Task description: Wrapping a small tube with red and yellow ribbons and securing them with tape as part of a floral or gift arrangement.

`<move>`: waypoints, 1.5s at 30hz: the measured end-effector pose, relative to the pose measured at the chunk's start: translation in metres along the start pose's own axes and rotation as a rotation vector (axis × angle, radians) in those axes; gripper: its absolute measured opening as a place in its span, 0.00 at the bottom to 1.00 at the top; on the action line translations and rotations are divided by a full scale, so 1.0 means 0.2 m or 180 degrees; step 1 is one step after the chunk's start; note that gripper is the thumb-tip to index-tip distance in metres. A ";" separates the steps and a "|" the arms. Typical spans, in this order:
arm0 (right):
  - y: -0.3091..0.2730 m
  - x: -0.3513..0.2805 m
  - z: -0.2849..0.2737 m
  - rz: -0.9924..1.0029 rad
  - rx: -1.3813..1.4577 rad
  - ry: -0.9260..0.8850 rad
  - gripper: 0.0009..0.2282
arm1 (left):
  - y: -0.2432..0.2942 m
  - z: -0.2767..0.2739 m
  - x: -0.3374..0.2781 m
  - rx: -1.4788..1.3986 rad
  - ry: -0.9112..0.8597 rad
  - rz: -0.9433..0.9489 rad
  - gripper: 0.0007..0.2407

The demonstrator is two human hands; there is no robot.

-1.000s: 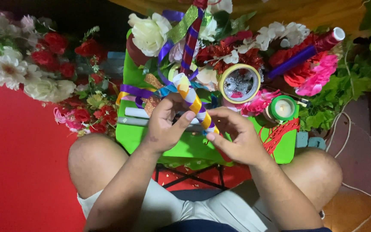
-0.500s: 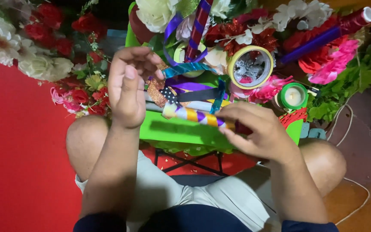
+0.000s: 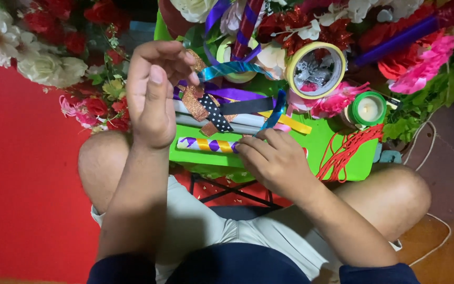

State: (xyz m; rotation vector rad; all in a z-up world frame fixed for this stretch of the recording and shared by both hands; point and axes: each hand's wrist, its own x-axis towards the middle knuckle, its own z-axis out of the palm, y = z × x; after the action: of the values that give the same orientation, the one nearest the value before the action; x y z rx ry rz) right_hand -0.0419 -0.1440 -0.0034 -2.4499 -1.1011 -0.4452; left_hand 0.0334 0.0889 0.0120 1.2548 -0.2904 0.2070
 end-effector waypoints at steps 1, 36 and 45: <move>0.00 0.00 0.00 -0.0003 0.0006 -0.0006 0.03 | 0.00 0.00 0.00 0.0001 0.0008 -0.0003 0.15; 0.01 0.14 0.10 0.1133 -0.0556 -0.0267 0.10 | 0.05 0.03 0.01 0.0096 -0.0003 -0.0233 0.13; 0.01 0.15 0.14 0.1066 -0.0782 -0.0294 0.13 | 0.06 0.02 0.02 -0.0082 -0.0020 -0.0062 0.12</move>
State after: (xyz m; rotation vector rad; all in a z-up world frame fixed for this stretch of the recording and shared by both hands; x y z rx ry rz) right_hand -0.0178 -0.1128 -0.0142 -2.8267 -0.6792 -0.3824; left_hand 0.0327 0.0894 0.0250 1.2324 -0.2853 0.1819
